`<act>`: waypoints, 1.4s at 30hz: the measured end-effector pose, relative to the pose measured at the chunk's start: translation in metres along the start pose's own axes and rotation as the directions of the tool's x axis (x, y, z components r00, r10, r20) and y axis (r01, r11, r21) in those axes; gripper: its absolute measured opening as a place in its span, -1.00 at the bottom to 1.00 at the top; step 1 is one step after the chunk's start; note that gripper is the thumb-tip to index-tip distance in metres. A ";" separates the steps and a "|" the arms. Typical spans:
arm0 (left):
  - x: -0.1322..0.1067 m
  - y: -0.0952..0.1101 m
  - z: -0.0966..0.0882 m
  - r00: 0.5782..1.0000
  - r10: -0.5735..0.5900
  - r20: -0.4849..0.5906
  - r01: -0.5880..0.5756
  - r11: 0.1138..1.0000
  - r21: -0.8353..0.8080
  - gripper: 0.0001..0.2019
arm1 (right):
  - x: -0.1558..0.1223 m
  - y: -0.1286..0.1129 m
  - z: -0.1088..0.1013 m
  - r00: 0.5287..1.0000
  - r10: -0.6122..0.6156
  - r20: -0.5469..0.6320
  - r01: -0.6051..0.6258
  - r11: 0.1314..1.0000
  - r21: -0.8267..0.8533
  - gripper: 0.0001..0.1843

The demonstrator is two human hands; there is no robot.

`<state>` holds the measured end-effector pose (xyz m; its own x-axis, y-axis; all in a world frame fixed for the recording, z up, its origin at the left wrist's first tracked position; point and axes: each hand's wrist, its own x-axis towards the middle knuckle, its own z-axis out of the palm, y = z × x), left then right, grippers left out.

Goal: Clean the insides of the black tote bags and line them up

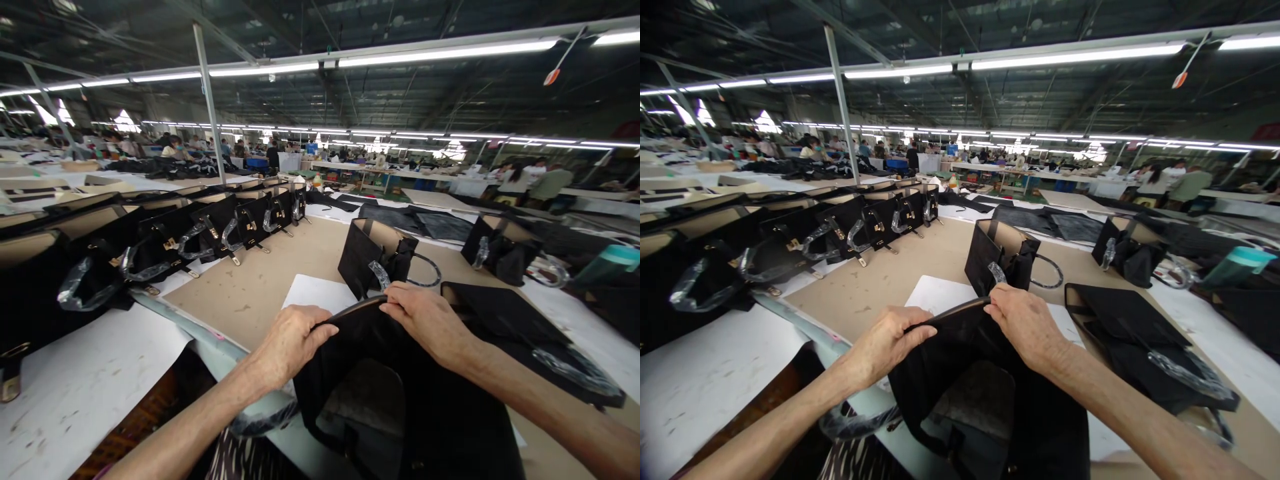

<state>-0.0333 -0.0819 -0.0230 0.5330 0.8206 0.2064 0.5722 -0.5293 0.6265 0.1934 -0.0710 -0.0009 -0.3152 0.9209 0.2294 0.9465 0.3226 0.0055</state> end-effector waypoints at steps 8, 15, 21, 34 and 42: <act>0.001 0.004 0.003 1.000 -0.008 -0.028 0.014 0.973 0.230 -0.72 | 0.003 -0.004 -0.001 0.999 0.052 0.006 -0.052 0.998 -0.036 -0.78; 0.003 0.006 0.006 1.000 -0.013 -0.021 0.018 0.953 0.302 -0.70 | 0.003 -0.003 0.000 0.998 0.068 0.002 -0.068 0.996 -0.057 -0.76; 0.005 0.011 0.003 1.000 -0.011 0.023 0.002 0.930 0.369 -0.73 | 0.004 -0.002 0.001 0.997 0.078 -0.008 -0.078 0.995 -0.058 -0.74; 0.027 0.018 0.017 0.999 0.036 0.022 -0.042 0.769 0.638 -0.86 | 0.001 0.000 -0.002 0.997 0.075 0.007 -0.075 0.997 -0.002 -0.75; 0.028 0.023 0.015 0.997 -0.050 0.065 -0.002 0.780 0.626 -0.84 | 0.004 -0.002 0.001 0.996 0.090 -0.027 -0.091 0.996 -0.026 -0.74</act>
<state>0.0041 -0.0743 -0.0140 0.5431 0.8302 0.1258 0.8355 -0.5492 0.0174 0.1904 -0.0676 -0.0008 -0.2267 0.9398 0.2555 0.9727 0.2319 0.0100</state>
